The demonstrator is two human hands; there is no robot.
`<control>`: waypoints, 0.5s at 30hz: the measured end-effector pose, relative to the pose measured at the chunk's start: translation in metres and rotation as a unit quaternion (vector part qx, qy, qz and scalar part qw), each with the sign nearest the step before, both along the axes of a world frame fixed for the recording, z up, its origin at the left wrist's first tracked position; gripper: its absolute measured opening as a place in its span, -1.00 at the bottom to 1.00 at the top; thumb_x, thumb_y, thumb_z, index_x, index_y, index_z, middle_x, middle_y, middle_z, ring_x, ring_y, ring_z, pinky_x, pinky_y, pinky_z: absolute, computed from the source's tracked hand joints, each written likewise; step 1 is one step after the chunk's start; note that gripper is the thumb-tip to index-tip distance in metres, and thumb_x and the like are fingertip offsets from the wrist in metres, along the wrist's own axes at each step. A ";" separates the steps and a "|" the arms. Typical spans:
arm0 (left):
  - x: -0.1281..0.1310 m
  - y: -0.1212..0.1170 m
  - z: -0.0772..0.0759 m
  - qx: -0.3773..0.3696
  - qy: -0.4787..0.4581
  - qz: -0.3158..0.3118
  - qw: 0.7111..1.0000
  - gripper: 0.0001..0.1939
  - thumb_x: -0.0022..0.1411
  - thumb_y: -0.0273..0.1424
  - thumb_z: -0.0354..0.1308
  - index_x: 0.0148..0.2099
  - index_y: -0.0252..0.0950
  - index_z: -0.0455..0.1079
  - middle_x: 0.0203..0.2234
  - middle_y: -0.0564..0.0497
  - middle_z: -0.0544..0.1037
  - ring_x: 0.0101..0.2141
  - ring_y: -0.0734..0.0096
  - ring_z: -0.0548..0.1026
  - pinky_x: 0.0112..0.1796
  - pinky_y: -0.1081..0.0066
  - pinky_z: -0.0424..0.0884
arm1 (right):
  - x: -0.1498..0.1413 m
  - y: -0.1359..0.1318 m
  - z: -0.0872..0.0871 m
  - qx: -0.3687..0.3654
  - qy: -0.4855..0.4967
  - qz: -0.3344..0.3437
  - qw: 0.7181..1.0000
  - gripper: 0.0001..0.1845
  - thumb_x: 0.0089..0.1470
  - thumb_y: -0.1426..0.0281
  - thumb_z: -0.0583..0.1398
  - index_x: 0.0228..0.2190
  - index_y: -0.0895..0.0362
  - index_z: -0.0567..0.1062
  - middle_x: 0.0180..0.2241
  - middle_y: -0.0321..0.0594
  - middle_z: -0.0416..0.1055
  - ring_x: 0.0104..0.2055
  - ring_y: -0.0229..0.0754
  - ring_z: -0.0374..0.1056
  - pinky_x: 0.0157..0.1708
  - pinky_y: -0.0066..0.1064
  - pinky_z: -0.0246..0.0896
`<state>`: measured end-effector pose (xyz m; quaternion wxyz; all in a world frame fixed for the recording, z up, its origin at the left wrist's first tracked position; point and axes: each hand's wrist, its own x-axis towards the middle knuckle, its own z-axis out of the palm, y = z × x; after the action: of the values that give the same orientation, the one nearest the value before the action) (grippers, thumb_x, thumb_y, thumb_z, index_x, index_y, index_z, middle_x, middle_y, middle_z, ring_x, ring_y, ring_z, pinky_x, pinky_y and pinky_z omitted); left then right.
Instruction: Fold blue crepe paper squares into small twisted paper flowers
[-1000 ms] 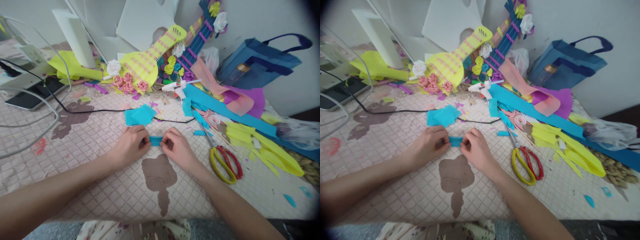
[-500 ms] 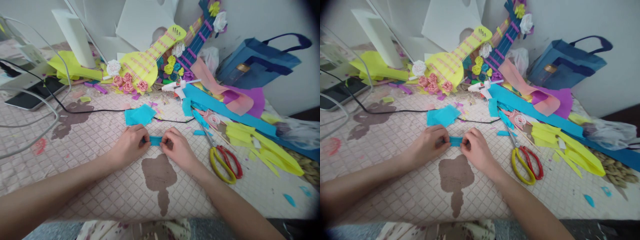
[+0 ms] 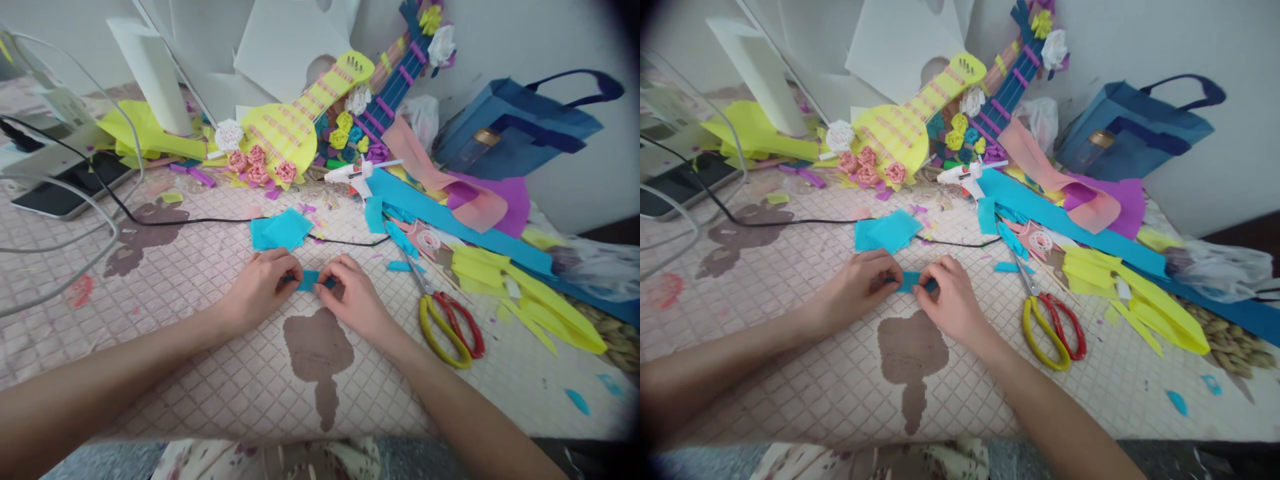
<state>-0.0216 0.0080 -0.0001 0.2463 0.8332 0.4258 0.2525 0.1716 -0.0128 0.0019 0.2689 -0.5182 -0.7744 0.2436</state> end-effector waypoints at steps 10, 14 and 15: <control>0.003 -0.002 0.000 -0.007 0.011 0.025 1.000 -0.94 0.14 -0.55 0.11 -0.33 -0.30 0.34 -0.39 0.02 0.44 -0.33 0.35 0.41 -0.30 0.36 0.30 | 0.007 0.001 0.000 -0.034 0.040 0.002 0.999 -0.82 -0.01 0.62 0.15 -0.41 0.11 0.33 -0.31 -0.25 0.25 -0.23 -0.21 0.23 -0.24 -0.34 0.18; 0.013 -0.006 -0.004 0.033 0.037 0.088 0.995 -0.80 0.16 -0.33 0.19 -0.23 -0.29 0.27 -0.32 -0.02 0.44 -0.27 0.25 0.42 -0.20 0.21 0.28 | 0.007 0.001 0.000 -0.031 0.037 0.006 0.999 -0.82 -0.01 0.62 0.14 -0.42 0.11 0.32 -0.32 -0.26 0.25 -0.23 -0.20 0.22 -0.24 -0.34 0.17; 0.015 -0.007 -0.005 0.042 0.048 0.093 0.994 -0.77 0.15 -0.31 0.20 -0.20 -0.29 0.26 -0.29 -0.03 0.44 -0.25 0.22 0.42 -0.19 0.19 0.27 | 0.007 0.001 -0.001 -0.029 0.035 0.005 0.999 -0.82 -0.02 0.62 0.14 -0.42 0.11 0.32 -0.33 -0.26 0.25 -0.24 -0.20 0.22 -0.24 -0.33 0.17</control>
<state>-0.0062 0.0009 -0.0052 0.1662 0.8105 0.5020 0.2520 0.1789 -0.0116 0.0013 0.2795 -0.5126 -0.7601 0.2850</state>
